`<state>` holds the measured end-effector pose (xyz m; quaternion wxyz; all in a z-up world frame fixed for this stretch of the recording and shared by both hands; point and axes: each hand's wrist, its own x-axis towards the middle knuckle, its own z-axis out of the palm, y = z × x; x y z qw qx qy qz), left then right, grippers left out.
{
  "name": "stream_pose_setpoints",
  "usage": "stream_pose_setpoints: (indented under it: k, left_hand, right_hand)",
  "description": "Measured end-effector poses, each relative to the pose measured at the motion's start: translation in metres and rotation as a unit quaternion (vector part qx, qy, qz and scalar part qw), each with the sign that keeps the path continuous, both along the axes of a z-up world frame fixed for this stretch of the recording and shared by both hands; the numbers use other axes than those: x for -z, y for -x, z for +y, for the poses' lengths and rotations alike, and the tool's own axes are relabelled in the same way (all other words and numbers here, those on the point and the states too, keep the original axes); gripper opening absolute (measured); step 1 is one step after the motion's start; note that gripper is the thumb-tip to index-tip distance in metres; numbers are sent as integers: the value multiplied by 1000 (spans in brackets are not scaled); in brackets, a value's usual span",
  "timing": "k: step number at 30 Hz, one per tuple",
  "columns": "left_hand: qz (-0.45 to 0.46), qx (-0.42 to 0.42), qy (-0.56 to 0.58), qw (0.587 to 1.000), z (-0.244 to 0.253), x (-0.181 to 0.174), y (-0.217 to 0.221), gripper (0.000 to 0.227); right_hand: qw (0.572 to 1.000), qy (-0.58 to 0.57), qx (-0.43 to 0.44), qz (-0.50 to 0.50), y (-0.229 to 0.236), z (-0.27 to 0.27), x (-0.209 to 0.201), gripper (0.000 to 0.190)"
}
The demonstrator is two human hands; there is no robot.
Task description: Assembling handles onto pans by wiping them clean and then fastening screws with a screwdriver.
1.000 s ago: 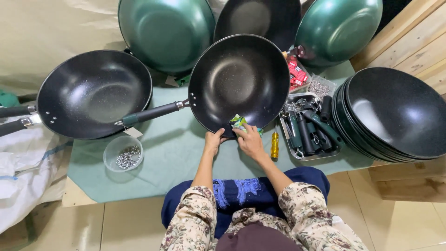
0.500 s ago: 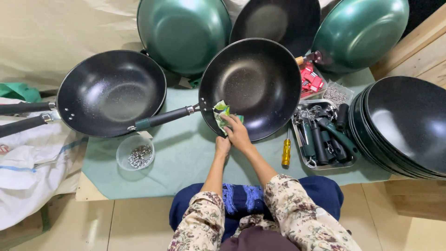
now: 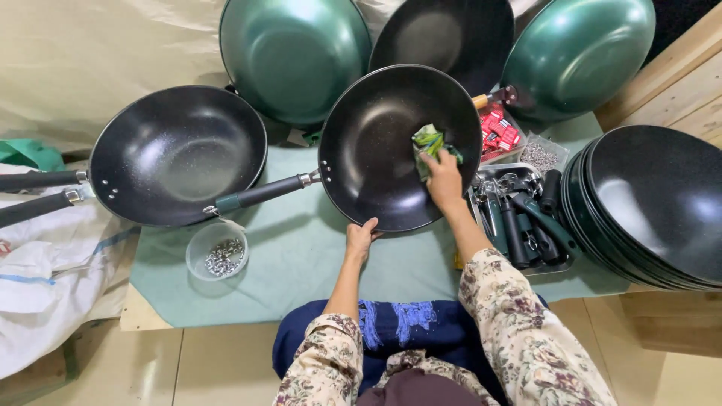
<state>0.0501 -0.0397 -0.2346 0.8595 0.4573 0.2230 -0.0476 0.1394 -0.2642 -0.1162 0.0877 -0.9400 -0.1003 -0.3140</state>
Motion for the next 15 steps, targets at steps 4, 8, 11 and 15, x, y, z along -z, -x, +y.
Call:
stream_pose_setpoints:
  k: [4, 8, 11, 15]
  left_hand:
    - [6, -12, 7, 1000, -1, 0, -2, 49]
    - [5, -11, 0, 1000, -3, 15, -5, 49]
    - [10, -3, -10, 1000, 0, -5, 4, 47]
    - [14, -9, 3, 1000, -1, 0, 1, 46]
  right_hand:
    - [990, -50, -79, 108, 31, 34, 56, 32]
    - [987, 60, -121, 91, 48, 33, 48, 16]
    - [982, 169, -76, 36, 21, -3, 20, 10]
    - [954, 251, -43, -157, -35, -39, -71, 7]
